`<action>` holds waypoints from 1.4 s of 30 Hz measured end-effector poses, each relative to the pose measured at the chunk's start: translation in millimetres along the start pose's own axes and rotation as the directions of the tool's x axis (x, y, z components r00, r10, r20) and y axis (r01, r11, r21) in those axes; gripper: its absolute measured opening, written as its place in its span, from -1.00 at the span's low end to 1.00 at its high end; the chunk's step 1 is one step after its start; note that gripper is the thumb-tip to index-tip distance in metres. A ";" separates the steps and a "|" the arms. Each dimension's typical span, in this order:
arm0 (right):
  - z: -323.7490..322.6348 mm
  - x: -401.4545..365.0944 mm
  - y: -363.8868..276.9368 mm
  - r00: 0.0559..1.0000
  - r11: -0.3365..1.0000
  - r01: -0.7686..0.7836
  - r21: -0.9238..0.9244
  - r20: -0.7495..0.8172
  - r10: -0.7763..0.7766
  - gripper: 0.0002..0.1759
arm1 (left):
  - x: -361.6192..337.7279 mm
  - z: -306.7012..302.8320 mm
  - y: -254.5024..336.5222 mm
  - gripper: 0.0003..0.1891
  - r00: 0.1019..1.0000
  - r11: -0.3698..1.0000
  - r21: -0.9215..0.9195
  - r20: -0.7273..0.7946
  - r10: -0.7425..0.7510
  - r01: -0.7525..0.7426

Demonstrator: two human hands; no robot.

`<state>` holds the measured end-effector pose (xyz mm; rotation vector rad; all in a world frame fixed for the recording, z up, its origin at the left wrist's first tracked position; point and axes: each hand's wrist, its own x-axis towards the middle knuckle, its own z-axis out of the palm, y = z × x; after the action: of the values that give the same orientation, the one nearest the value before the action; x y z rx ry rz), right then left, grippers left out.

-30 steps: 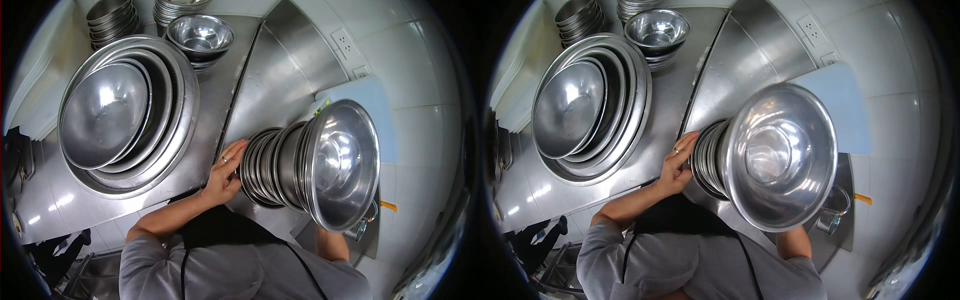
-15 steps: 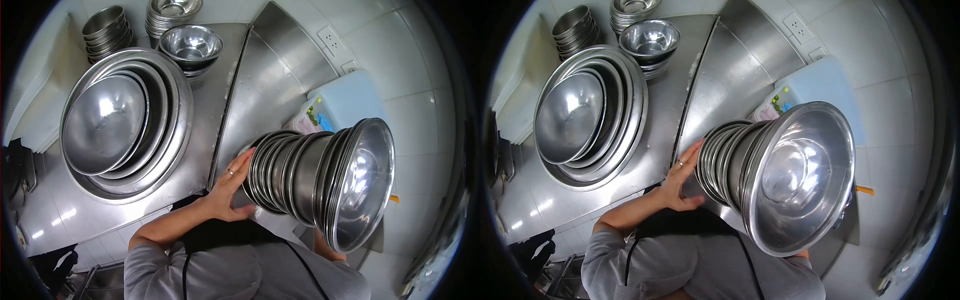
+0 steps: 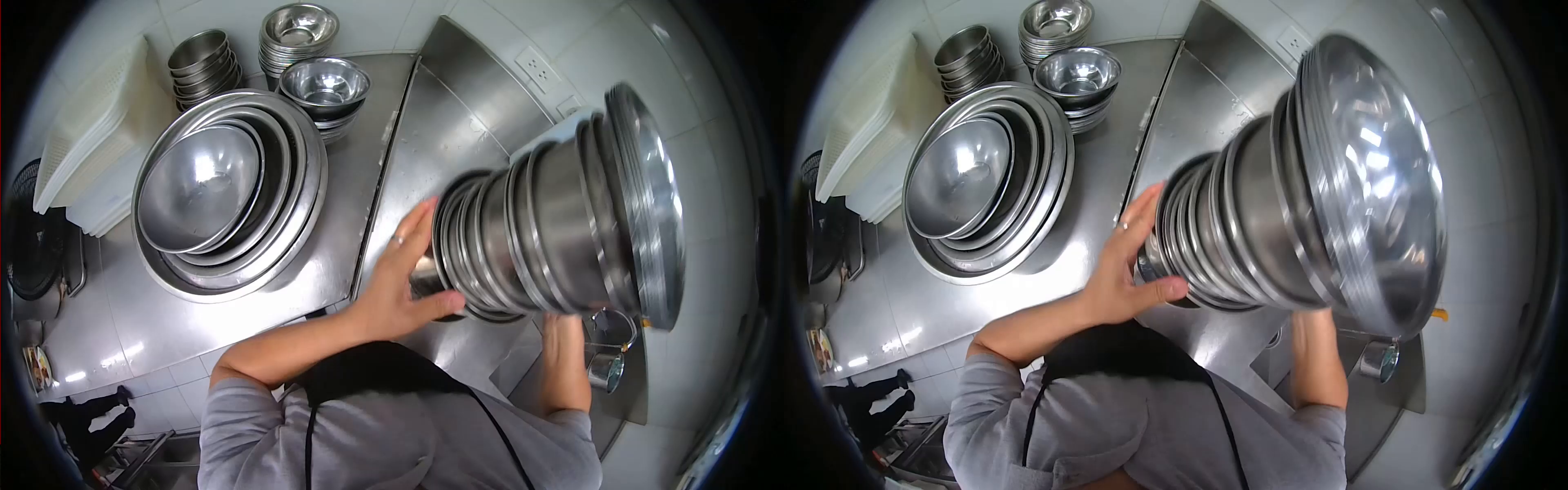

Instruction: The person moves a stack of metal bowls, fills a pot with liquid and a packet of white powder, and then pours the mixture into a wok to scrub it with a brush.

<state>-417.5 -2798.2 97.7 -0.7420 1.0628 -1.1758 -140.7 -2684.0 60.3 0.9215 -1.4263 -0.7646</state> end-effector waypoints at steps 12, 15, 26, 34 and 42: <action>140.5 158.8 -22.6 0.932 0.919 0.362 -0.157 0.097 -0.350 -0.74 | 171.5 -52.8 38.3 -0.13 0.771 0.747 -0.452 -0.178 -0.612 0.488; 172.3 215.4 3.0 0.885 0.837 0.461 -0.295 0.090 -0.456 -0.77 | 210.1 -76.2 8.2 -0.19 0.708 0.737 -0.485 -0.290 -0.643 0.471; 274.3 329.2 71.7 0.803 0.672 0.488 -0.557 -0.015 -0.596 -0.79 | 293.3 -141.6 -55.7 0.17 0.730 0.727 -0.547 -0.276 -0.625 0.415; 299.3 376.4 133.9 0.794 0.662 0.531 -0.530 0.036 -0.607 -0.81 | 327.9 -170.4 -111.4 -0.21 0.735 0.773 -0.522 -0.352 -0.580 0.360; 282.0 377.0 148.9 0.898 0.554 0.438 -0.708 0.315 -0.307 -0.64 | 333.1 -177.9 -131.4 -0.44 0.729 0.917 0.396 -0.639 0.246 0.038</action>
<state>-88.4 -3141.6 -35.1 -1.7989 1.3146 -0.9491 58.0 -3026.7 114.5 1.2478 -0.9516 -0.0024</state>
